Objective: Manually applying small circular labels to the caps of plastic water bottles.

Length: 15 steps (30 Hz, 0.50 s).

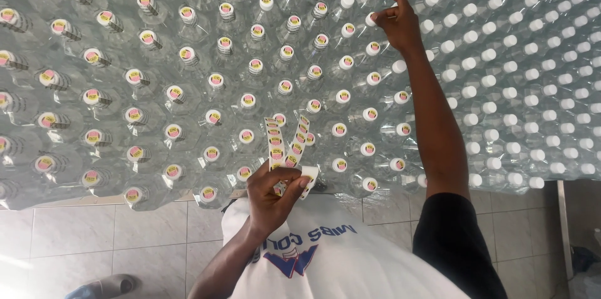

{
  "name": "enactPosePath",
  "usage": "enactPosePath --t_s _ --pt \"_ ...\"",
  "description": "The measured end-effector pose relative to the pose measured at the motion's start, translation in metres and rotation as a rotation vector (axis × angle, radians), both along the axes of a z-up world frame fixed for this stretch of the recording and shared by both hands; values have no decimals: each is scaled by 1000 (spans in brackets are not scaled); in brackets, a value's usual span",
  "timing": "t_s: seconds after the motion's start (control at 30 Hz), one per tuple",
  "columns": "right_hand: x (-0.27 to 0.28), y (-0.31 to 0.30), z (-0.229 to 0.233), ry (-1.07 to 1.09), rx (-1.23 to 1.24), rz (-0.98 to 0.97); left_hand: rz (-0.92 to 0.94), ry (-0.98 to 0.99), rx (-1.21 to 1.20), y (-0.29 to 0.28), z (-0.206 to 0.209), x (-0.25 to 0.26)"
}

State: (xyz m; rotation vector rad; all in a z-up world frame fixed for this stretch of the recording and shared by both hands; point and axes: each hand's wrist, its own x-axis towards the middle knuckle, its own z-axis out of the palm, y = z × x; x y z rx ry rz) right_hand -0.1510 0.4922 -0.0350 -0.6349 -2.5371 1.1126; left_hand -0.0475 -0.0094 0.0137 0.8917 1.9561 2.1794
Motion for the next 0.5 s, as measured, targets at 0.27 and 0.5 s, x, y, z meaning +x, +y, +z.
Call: enactPosePath --t_s 0.27,0.5 --pt "-10 2 -12 -62 0 -179 15 -20 7 1 -7 3" --pt "8 -54 23 319 464 -41 69 -31 32 12 8 -5"
